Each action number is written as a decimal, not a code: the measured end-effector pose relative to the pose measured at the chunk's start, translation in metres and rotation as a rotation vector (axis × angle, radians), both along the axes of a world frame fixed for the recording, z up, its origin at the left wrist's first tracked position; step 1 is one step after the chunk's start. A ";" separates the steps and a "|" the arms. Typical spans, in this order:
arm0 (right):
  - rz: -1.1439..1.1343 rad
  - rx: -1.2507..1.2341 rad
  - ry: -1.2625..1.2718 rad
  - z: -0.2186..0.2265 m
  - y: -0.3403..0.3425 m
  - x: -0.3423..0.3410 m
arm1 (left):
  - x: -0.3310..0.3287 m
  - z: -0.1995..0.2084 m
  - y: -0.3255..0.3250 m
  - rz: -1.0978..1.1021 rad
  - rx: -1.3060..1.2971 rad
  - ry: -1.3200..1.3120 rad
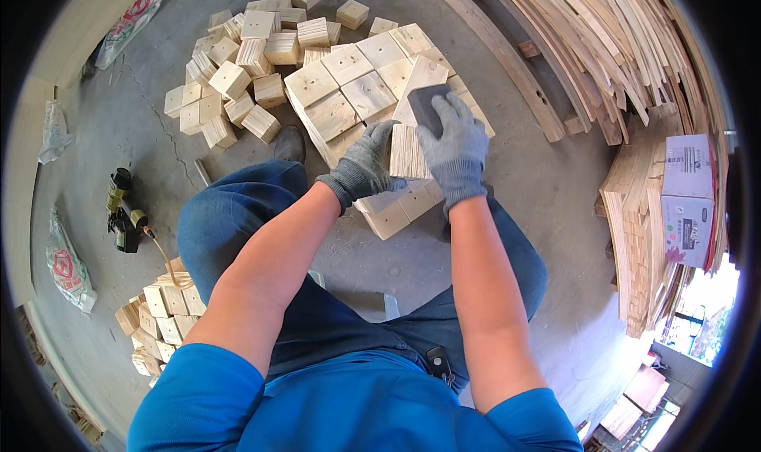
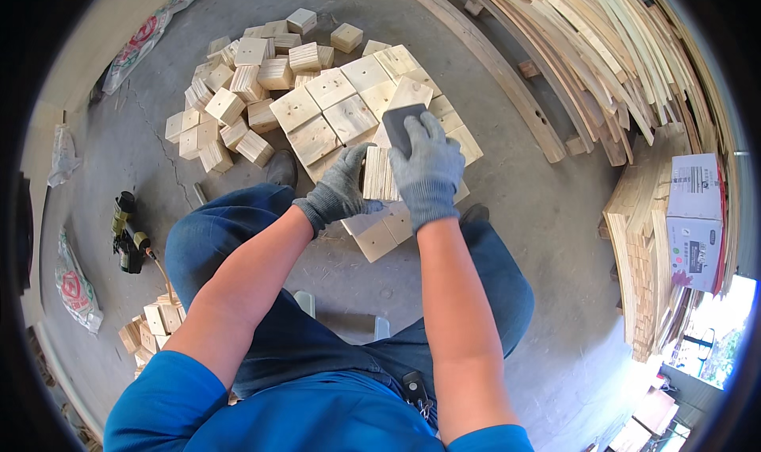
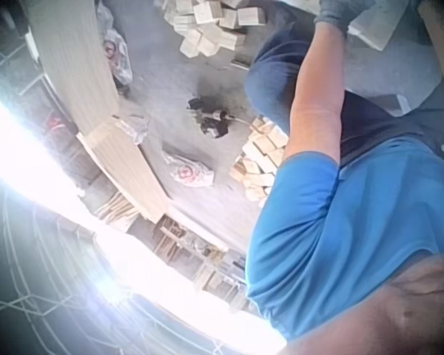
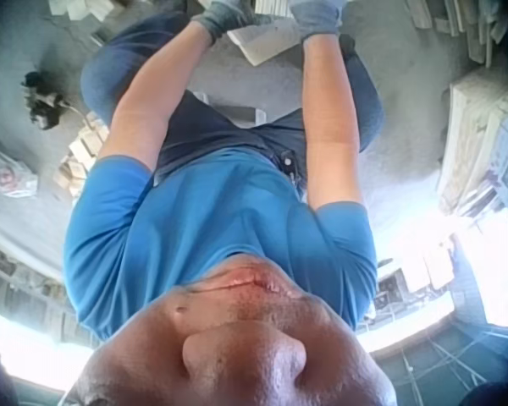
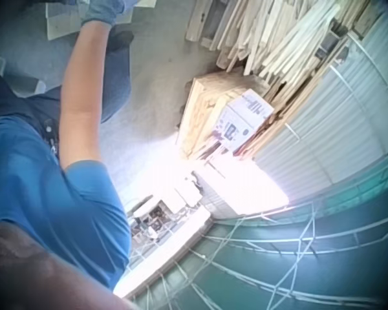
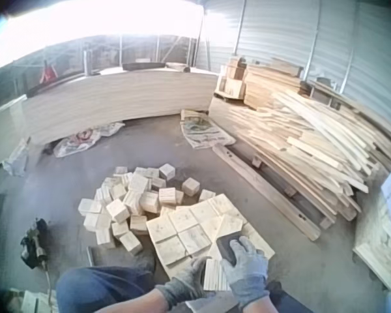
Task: The person sits on a small stool and sands small wooden blocks one by one using a sanding block. They pick up each block, sand its surfaces, and place it back onto a pile on the floor.
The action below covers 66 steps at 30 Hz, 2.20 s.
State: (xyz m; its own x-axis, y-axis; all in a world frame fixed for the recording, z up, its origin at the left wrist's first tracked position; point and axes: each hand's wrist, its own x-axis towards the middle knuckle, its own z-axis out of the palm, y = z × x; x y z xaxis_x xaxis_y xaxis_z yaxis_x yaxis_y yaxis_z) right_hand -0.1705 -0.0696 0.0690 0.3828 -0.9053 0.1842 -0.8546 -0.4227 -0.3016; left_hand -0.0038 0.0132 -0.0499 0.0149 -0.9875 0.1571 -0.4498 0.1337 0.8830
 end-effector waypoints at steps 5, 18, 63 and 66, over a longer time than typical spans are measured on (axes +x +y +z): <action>0.016 -0.026 -0.023 -0.004 -0.004 -0.006 | -0.003 0.008 0.000 0.000 0.022 -0.002; -0.022 0.022 -0.148 0.014 0.156 -0.116 | 0.003 0.038 0.004 -0.046 0.245 -0.079; -0.238 0.228 -0.348 0.001 0.130 -0.135 | -0.021 0.080 -0.029 0.017 0.020 -0.184; -0.237 0.229 -0.364 -0.001 0.130 -0.134 | -0.017 0.079 -0.036 0.085 0.049 -0.215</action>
State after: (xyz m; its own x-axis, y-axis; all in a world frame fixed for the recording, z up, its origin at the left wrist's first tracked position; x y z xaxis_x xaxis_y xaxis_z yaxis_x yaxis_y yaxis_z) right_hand -0.3044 0.0603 0.0685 0.1093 -0.9925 0.0545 -0.7408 -0.1179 -0.6613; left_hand -0.0206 -0.0227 0.0291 0.0697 -0.9906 0.1179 -0.6357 0.0469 0.7705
